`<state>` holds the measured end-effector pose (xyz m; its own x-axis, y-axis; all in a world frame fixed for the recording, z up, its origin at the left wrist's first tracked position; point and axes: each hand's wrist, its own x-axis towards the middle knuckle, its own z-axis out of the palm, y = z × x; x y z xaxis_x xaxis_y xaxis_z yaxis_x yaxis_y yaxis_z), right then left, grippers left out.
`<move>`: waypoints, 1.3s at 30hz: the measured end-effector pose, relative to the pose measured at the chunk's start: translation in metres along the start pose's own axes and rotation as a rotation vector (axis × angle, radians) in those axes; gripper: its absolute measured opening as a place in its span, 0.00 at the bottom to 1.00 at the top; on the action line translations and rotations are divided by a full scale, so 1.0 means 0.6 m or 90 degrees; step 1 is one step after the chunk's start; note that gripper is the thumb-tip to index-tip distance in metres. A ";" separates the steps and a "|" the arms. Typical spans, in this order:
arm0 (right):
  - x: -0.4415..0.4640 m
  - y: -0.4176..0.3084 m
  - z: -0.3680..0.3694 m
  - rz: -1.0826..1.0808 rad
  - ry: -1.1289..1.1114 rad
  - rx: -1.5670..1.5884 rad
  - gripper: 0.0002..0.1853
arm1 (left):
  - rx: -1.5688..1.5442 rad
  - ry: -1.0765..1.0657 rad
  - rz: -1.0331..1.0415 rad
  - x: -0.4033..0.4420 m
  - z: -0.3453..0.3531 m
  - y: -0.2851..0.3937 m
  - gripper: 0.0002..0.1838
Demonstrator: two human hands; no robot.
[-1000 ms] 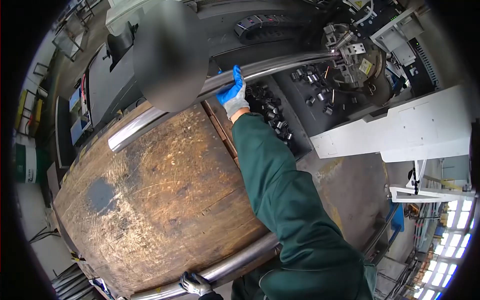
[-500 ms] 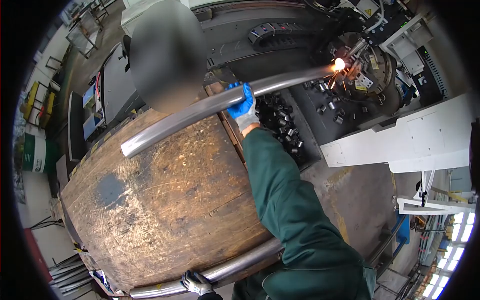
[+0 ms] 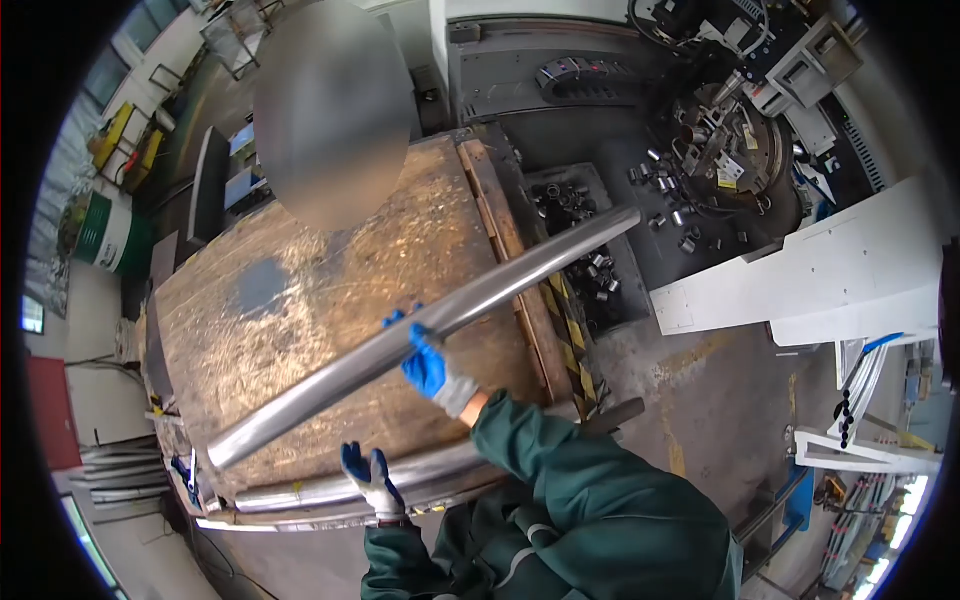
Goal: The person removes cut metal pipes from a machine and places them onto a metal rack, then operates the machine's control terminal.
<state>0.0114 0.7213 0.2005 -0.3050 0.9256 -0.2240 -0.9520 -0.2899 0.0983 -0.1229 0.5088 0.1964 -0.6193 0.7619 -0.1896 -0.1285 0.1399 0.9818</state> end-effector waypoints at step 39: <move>-1.179 1.140 -0.231 1.367 -0.454 -0.358 0.25 | -0.956 1.167 0.725 -1.182 -0.888 -0.085 0.15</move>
<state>-0.4276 -0.1654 0.2917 -0.5775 -0.8141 0.0607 0.6546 -0.5062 -0.5614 -0.0900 -0.3754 0.2749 -0.3936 -0.7827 -0.4822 0.8092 -0.5439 0.2224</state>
